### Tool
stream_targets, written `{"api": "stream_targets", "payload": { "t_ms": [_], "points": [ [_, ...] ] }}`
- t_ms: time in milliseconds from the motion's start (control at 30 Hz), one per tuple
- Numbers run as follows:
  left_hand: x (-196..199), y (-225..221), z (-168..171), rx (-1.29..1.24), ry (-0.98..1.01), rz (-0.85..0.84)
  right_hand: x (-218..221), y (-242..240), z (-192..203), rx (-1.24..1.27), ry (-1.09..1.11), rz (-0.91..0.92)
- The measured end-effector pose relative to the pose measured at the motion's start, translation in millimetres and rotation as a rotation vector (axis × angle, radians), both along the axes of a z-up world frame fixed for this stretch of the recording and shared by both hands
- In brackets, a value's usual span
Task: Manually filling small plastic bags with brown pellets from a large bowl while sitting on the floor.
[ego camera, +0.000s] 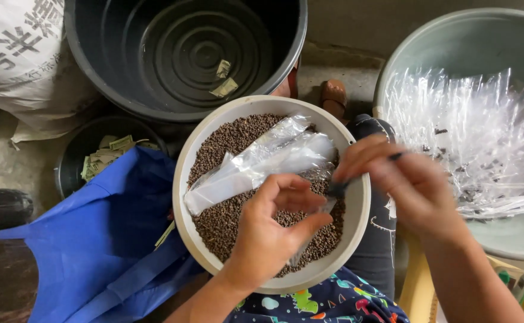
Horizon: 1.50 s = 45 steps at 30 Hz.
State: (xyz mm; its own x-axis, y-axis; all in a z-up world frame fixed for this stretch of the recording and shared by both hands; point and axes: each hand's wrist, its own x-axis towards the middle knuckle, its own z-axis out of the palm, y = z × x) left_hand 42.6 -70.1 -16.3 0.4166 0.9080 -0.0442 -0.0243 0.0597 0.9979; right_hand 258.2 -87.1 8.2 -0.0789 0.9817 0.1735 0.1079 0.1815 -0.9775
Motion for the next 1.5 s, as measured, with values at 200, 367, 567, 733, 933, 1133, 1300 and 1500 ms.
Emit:
{"api": "stream_targets", "payload": {
  "t_ms": [200,367,567,733,933,1133,1300,1500],
  "points": [
    [-12.6,20.1,65.0,0.248,-0.156,0.156,-54.1,-2.4,-46.2,0.0,-0.203,0.239],
    [-16.2,23.6,72.8,0.322,-0.071,0.094,-44.3,-2.2,-57.4,0.033,-0.19,0.149],
    [-2.3,28.5,5.4,0.128,0.061,-0.411,3.5,5.2,-34.9,0.228,-0.13,-0.213],
    [-13.0,49.2,-23.0,0.401,0.222,-0.225,-2.0,-15.9,-43.3,0.147,0.291,-0.378],
    [-7.0,41.5,-25.8,0.345,0.255,0.104,-44.7,-33.6,-43.4,0.265,-0.465,0.154],
    [1.9,30.2,-39.7,0.438,0.333,-0.082,-44.3,-22.7,-37.9,0.167,-0.118,-0.053],
    [-3.9,32.8,-30.3,0.187,0.298,-0.027,-49.8,-25.0,-34.0,0.144,-0.17,0.062],
    [16.8,16.4,-33.8,0.833,0.372,0.012,-48.6,-1.9,-83.2,-0.219,0.204,-0.3]
  ]
}}
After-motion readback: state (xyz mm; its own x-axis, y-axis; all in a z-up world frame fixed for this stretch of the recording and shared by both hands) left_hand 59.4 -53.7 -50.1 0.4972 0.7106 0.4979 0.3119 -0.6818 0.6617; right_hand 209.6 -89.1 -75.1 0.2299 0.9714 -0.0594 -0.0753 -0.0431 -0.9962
